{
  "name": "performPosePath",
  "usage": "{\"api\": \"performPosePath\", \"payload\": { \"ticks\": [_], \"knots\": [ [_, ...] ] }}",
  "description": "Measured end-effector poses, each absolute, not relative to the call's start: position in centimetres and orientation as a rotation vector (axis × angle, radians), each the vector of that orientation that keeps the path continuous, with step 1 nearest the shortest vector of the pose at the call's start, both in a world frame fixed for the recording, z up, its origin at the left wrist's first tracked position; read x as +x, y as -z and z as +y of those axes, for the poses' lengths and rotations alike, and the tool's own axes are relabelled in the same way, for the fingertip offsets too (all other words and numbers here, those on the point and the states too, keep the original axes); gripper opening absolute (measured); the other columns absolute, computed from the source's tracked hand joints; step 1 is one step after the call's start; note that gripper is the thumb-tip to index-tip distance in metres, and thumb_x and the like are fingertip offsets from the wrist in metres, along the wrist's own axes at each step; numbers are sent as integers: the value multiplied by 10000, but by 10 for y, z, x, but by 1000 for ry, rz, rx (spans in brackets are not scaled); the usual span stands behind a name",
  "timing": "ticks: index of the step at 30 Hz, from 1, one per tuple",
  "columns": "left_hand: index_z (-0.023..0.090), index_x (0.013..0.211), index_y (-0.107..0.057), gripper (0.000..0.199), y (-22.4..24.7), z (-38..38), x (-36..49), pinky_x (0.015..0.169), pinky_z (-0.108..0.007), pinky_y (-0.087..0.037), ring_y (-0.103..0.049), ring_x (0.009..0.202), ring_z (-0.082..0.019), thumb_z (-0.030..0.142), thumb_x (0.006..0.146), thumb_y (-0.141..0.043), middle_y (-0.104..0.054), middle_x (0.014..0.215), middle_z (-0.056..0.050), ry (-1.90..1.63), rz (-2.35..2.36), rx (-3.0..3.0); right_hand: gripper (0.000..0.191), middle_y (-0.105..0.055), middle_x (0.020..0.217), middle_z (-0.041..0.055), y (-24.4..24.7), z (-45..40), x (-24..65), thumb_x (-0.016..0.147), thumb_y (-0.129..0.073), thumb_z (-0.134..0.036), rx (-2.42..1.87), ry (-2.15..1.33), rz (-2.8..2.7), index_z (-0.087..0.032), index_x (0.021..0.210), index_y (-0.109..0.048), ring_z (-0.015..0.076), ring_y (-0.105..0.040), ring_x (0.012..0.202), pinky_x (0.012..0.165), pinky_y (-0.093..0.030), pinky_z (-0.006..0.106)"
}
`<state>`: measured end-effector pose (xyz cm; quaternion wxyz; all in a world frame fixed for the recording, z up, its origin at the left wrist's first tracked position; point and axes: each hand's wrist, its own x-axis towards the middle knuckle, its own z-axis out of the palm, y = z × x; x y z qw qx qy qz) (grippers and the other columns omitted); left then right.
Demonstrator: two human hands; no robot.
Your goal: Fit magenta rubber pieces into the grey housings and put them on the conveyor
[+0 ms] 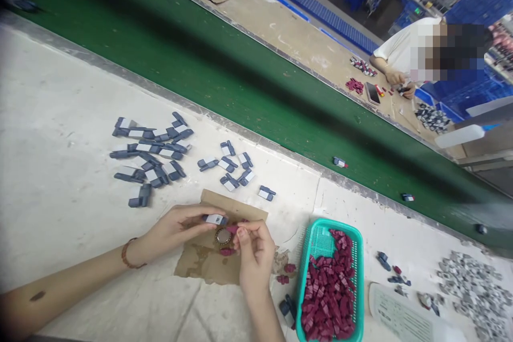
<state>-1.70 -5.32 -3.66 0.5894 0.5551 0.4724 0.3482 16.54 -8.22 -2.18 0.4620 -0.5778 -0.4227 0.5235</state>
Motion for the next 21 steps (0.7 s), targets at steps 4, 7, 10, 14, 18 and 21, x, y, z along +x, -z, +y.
{"api": "performPosePath", "payload": {
  "ticks": [4, 7, 10, 14, 18, 21],
  "knots": [
    [190, 982, -764, 271, 37, -53, -17, 754, -295, -593, -708, 832, -230, 362, 828, -623, -770, 995, -85, -793, 1109, 1311, 345, -571, 575, -21, 20, -73, 155, 827, -635, -537, -1408, -1345, -1015, -193, 795, -624, 114, -507, 496, 475, -431, 229],
    [188, 996, -760, 269, 37, -53, -17, 744, -288, -588, -702, 796, -219, 348, 831, -621, -773, 972, -84, -793, 1111, 1323, 339, -576, 593, -19, 22, -71, 152, 836, -623, -532, -1415, -1362, -1044, -196, 792, -628, 118, -520, 523, 498, -444, 232],
    [195, 986, -760, 253, 38, -53, -17, 744, -282, -582, -702, 784, -215, 343, 837, -618, -774, 950, -74, -797, 1099, 1343, 328, -589, 614, -11, 24, -71, 150, 849, -607, -520, -1422, -1354, -1095, -197, 798, -634, 128, -547, 557, 533, -467, 241],
    [195, 974, -762, 238, 40, -54, -17, 768, -284, -575, -709, 813, -220, 328, 845, -613, -774, 959, -71, -811, 1102, 1374, 273, -631, 660, 6, 21, -71, 148, 871, -585, -455, -1431, -1325, -1185, -197, 794, -634, 145, -594, 617, 581, -491, 251],
    [193, 956, -768, 227, 40, -55, -17, 781, -280, -572, -715, 825, -224, 319, 849, -612, -778, 965, -74, -836, 1121, 1427, 217, -678, 705, 24, 15, -69, 148, 871, -575, -371, -1468, -1314, -1278, -192, 767, -640, 161, -630, 667, 620, -494, 259],
    [189, 940, -770, 222, 40, -58, -17, 771, -272, -578, -722, 792, -220, 323, 851, -617, -784, 924, -72, -853, 1141, 1479, 202, -682, 709, 27, 13, -72, 147, 871, -561, -350, -1482, -1328, -1277, -187, 786, -645, 164, -631, 664, 609, -489, 258]
  ]
}}
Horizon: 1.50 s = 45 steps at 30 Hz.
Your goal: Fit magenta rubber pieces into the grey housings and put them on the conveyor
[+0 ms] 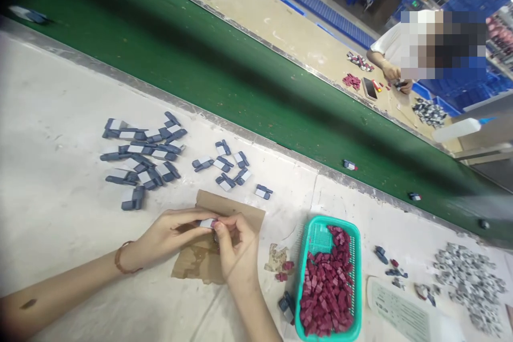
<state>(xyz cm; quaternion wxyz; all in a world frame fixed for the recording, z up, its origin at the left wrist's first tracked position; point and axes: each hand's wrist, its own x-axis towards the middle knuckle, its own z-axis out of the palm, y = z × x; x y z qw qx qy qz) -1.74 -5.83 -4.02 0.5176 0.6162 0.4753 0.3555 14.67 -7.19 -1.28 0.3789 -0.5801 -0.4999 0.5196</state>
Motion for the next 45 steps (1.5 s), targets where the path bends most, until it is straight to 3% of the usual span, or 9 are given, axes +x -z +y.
{"api": "performPosePath", "payload": {
  "ticks": [10, 15, 19, 24, 29, 32, 34, 40, 45],
  "knots": [
    [255, 949, -759, 241, 48, -67, -20, 795, -300, -601, -739, 828, -234, 424, 845, -623, -783, 979, -33, -779, 1093, 1686, 197, -685, 794, 26, -17, -92, 175, 914, -525, -270, -1477, -1190, -1488, -206, 833, -693, 158, -628, 754, 679, -481, 247],
    [236, 1007, -701, 328, 24, -54, -12, 682, -291, -601, -728, 825, -261, 488, 811, -624, -771, 999, -57, -797, 1283, 1633, 190, -673, 959, 73, -33, -117, 257, 928, -498, -295, -1969, -637, -1530, -216, 961, -667, 226, -606, 902, 793, -465, 332],
    [241, 945, -704, 296, 2, -13, 7, 716, -309, -557, -698, 834, -267, 486, 816, -598, -759, 992, -52, -789, 1306, 1770, 152, -670, 884, 78, -19, -135, 301, 874, -532, -279, -2285, -463, -1635, -219, 881, -672, 282, -598, 862, 777, -452, 389],
    [185, 1081, -669, 339, 2, 74, 53, 801, -324, -507, -665, 870, -244, 416, 897, -502, -723, 1106, -67, -775, 1283, 1964, 173, -661, 811, 76, -2, -140, 310, 855, -513, -236, -2254, -405, -1725, -221, 786, -671, 280, -622, 819, 754, -462, 383],
    [107, 1154, -623, 328, 16, 138, 82, 916, -383, -448, -612, 1008, -265, 249, 912, -453, -691, 1125, -117, -745, 1323, 2105, 215, -678, 783, 66, -8, -141, 313, 881, -515, -340, -2108, -581, -1525, -219, 820, -683, 246, -629, 743, 697, -492, 355],
    [25, 1221, -562, 374, 18, 135, 84, 1065, -445, -326, -470, 1212, -296, 200, 919, -427, -576, 1283, -187, -762, 1270, 2200, 264, -699, 804, 62, -15, -142, 314, 866, -570, -418, -2002, -770, -1255, -201, 935, -703, 218, -642, 720, 649, -515, 315],
    [48, 1227, -564, 376, 19, 118, 80, 1118, -447, -255, -373, 1294, -309, 227, 908, -478, -518, 1342, -183, -768, 1191, 2264, 329, -702, 826, 57, -19, -142, 312, 851, -601, -451, -1922, -833, -1114, -202, 1034, -714, 207, -646, 737, 668, -523, 309],
    [139, 1111, -620, 287, 28, 56, 60, 909, -421, -454, -552, 1027, -295, 320, 912, -520, -616, 1109, -141, -401, 796, 2628, 274, -679, 718, 25, -21, -134, 301, 788, -702, -447, -1674, -1087, -829, -225, 941, -754, 169, -619, 621, 644, -534, 311],
    [131, 1002, -627, 201, 27, 40, 61, 864, -375, -458, -587, 955, -265, 198, 933, -450, -631, 1048, -137, -274, 830, 2646, 272, -716, 802, 54, -21, -130, 286, 727, -765, -439, -1517, -1186, -696, -213, 877, -752, 159, -615, 625, 614, -532, 297]
  ]
}}
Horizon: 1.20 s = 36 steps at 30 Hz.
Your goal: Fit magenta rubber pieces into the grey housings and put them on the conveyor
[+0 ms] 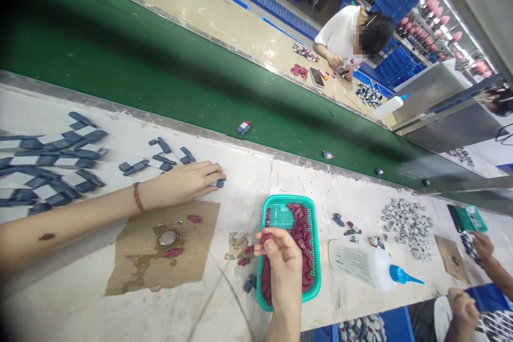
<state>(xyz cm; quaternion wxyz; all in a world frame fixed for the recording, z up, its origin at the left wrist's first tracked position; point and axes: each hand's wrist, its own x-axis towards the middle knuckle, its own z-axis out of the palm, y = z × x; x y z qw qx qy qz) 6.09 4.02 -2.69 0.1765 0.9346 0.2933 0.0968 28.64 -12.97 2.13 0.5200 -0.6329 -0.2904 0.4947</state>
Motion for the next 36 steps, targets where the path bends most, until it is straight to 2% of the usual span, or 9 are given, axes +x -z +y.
{"api": "performPosePath", "payload": {
  "ticks": [4, 6, 9, 12, 16, 20, 26, 32, 36],
  "knots": [
    [149, 1101, -589, 296, 15, 29, 54, 876, -363, -463, -599, 977, -247, 306, 968, -376, -630, 1079, -118, -460, 875, 2172, 299, -687, 746, 32, -18, -129, 267, 796, -700, -447, -1534, -1167, -749, -213, 977, -750, 142, -582, 606, 588, -500, 271],
    [176, 1153, -576, 351, 10, 18, 44, 819, -344, -491, -620, 916, -227, 402, 959, -391, -656, 1049, -89, -508, 881, 1785, 319, -660, 702, 15, -14, -127, 254, 802, -693, -449, -1573, -1154, -775, -205, 1004, -735, 132, -560, 576, 556, -480, 255],
    [167, 1108, -607, 423, 7, 0, 27, 690, -324, -509, -659, 788, -222, 509, 876, -515, -700, 980, -92, -510, 863, 1204, 304, -609, 618, -13, -8, -121, 232, 775, -712, -456, -1623, -1148, -821, -182, 907, -703, 119, -528, 519, 490, -439, 225],
    [147, 1044, -634, 422, 5, -16, 11, 688, -324, -503, -675, 818, -243, 485, 792, -650, -717, 967, -116, -551, 898, 864, 260, -612, 589, -6, -2, -113, 210, 802, -679, -431, -1687, -1120, -1034, -176, 751, -658, 127, -548, 526, 482, -422, 216],
    [175, 926, -660, 354, 4, -30, -4, 733, -320, -510, -652, 787, -209, 397, 679, -782, -715, 889, -53, -645, 1025, 753, 217, -691, 680, 27, 5, -104, 185, 910, -546, -327, -1673, -1026, -1512, -191, 773, -647, 157, -627, 609, 571, -470, 245],
    [168, 829, -654, 336, 10, -37, -12, 692, -286, -495, -611, 722, -173, 392, 638, -816, -679, 783, -17, -708, 1106, 634, 298, -695, 731, 49, 14, -97, 169, 996, -408, -308, -1530, -832, -1942, -205, 810, -616, 173, -640, 641, 589, -476, 265],
    [182, 1054, -652, 479, 17, -40, -16, 616, -235, -450, -548, 630, -108, 332, 637, -835, -654, 774, 17, -740, 1004, 500, 417, -650, 670, 50, 22, -93, 163, 1037, -267, -315, -1577, -566, -2205, -213, 769, -569, 186, -610, 594, 536, -441, 278],
    [161, 1055, -632, 468, 22, -42, -17, 710, -293, -483, -620, 712, -162, 328, 663, -825, -667, 733, -10, -686, 895, 486, 384, -655, 681, 54, 23, -95, 163, 1027, -298, -287, -1554, -646, -2191, -205, 782, -582, 178, -613, 604, 547, -446, 270],
    [160, 1030, -634, 442, 24, -42, -17, 684, -292, -485, -625, 691, -169, 345, 672, -815, -669, 721, -8, -671, 867, 596, 263, -688, 714, 38, 17, -93, 166, 979, -433, -287, -1600, -998, -1846, -206, 801, -609, 166, -639, 629, 579, -482, 259]
  ]
}}
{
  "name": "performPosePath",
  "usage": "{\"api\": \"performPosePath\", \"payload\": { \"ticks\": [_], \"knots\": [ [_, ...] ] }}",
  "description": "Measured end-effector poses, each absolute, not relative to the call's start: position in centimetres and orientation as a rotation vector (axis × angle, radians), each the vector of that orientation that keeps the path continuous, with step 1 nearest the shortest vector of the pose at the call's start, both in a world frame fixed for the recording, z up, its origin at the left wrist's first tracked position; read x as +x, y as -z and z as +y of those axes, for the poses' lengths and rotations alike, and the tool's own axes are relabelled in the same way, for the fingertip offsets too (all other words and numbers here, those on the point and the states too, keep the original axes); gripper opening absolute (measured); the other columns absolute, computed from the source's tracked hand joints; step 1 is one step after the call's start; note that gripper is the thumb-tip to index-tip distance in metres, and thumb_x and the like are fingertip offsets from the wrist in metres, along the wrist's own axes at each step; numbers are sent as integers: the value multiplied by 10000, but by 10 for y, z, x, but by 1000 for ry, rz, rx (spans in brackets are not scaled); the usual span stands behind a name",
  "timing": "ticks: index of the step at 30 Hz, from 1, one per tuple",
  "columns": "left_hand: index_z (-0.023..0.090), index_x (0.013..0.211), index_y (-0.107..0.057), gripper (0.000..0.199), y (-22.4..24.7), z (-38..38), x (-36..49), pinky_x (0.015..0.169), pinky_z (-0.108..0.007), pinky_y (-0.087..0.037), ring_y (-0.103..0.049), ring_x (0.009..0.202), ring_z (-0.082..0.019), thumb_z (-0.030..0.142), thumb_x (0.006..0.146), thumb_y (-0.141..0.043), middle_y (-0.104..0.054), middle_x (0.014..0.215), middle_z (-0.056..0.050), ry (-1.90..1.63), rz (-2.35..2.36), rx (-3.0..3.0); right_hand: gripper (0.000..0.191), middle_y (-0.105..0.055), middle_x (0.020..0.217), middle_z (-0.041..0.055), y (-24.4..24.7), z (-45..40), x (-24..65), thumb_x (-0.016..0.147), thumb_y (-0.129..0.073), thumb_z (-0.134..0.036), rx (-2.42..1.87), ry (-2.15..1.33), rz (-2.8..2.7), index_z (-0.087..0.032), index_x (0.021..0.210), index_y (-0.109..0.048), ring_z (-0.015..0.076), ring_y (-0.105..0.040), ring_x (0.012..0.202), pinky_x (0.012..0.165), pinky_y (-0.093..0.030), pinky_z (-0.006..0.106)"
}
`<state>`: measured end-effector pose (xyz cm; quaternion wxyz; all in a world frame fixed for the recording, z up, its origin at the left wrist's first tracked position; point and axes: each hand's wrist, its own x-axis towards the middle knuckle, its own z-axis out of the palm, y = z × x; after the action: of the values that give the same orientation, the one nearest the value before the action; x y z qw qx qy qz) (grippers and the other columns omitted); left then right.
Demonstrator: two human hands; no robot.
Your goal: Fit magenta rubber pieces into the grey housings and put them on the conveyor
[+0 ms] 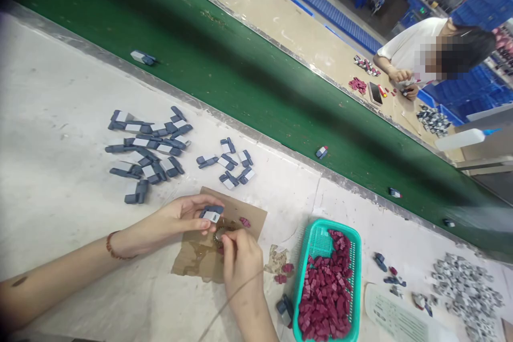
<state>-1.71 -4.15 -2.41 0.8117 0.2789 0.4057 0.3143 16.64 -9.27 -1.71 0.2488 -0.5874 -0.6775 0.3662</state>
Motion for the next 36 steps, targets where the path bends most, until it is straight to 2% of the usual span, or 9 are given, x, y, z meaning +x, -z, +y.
{"api": "performPosePath", "payload": {
  "ticks": [3, 10, 17, 24, 27, 30, 32, 36],
  "knots": [
    [149, 1031, -649, 417, 25, -43, -16, 623, -282, -471, -590, 598, -154, 424, 734, -750, -635, 622, 9, -637, 868, 710, 221, -700, 710, 26, 9, -89, 170, 937, -516, -328, -1562, -1199, -1495, -198, 811, -643, 154, -651, 625, 568, -503, 240],
    [147, 1001, -673, 449, 27, -53, -13, 450, -223, -363, -490, 430, -114, 547, 796, -656, -534, 475, 41, -633, 812, 832, 188, -684, 685, 21, -1, -85, 163, 896, -593, -339, -1392, -1181, -1248, -195, 822, -689, 142, -625, 594, 541, -502, 234],
    [143, 977, -665, 506, 27, -58, -12, 439, -214, -339, -443, 412, -104, 612, 792, -628, -494, 455, 52, -630, 782, 865, 195, -682, 719, 26, -4, -83, 155, 922, -551, -317, -1389, -1184, -1339, -200, 823, -671, 146, -627, 634, 577, -509, 242],
    [147, 989, -664, 471, 27, -61, -11, 478, -231, -367, -420, 443, -117, 582, 850, -548, -453, 468, 58, -591, 866, 961, 209, -685, 720, 24, -5, -86, 149, 925, -522, -282, -1435, -1095, -1486, -206, 776, -647, 157, -630, 657, 628, -510, 262],
    [162, 958, -676, 428, 24, -59, -13, 513, -237, -407, -502, 513, -145, 541, 893, -489, -568, 568, 9, -599, 903, 1158, 221, -686, 700, 22, -5, -86, 149, 910, -553, -339, -1468, -1223, -1353, -199, 765, -646, 152, -628, 637, 606, -506, 253],
    [193, 989, -685, 330, 19, -57, -16, 651, -257, -480, -643, 736, -209, 448, 915, -489, -723, 872, -62, -587, 865, 1444, 230, -685, 677, 21, -4, -89, 153, 861, -618, -400, -1453, -1356, -1177, -188, 777, -644, 141, -616, 588, 553, -492, 238],
    [219, 1058, -683, 293, 17, -59, -19, 739, -274, -500, -676, 859, -243, 406, 918, -506, -742, 1004, -75, -548, 846, 1602, 236, -684, 662, 16, -5, -94, 156, 834, -649, -407, -1442, -1394, -1110, -186, 753, -632, 133, -610, 566, 535, -482, 230],
    [264, 1126, -685, 287, 20, -69, -22, 788, -290, -511, -691, 920, -267, 395, 925, -528, -754, 1050, -72, -546, 843, 1852, 195, -696, 693, 15, -12, -110, 158, 840, -653, -353, -1469, -1343, -1101, -190, 735, -632, 142, -637, 638, 605, -495, 236]
  ]
}}
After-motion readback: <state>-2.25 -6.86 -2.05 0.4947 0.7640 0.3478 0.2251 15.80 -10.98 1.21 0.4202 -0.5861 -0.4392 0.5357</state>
